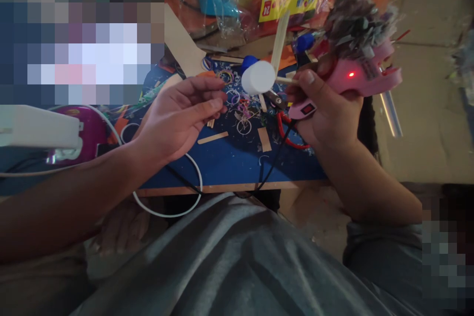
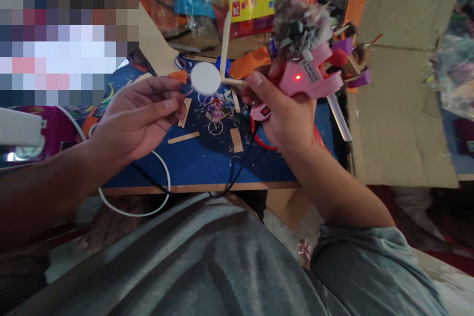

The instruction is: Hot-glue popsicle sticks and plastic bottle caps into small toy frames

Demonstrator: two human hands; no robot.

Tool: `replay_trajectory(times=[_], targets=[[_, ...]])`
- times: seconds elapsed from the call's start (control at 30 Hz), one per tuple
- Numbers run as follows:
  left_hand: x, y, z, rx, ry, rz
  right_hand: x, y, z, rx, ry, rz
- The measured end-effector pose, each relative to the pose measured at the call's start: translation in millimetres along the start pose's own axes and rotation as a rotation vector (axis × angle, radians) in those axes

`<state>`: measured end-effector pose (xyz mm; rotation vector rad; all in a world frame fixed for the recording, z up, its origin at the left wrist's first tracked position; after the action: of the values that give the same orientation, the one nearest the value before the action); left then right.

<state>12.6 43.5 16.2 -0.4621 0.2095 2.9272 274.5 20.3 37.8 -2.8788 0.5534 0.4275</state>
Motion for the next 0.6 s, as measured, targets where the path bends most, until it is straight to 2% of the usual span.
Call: replay_trajectory(times=[0.2, 0.37, 0.6], targets=[[-1.4, -0.9, -1.7, -0.028, 0.009, -0.031, 5.8, -6.3, 1.9, 0.064, 0.041, -0.029], [-4.2, 2.6, 3.4, -0.026, 0.041, -0.029, 4.6, -4.9, 5.4, 0.075, -0.032, 0.041], [-6.4, 5.4, 5.2, -0.037, 0.091, -0.028, 2.5, -3.6, 5.2, 0.080, -0.007, 0.068]])
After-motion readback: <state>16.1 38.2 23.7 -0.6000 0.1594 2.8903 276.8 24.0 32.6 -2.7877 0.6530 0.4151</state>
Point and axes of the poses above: each hand's wrist, its own y-axis away from the middle knuckle, its own x-axis out of the back of the hand, z = x × y, the point moved 6 cm from there along -y, towards the middle knuckle, and after that the axes turned 8 degrees about z, right-handed, at the moved point
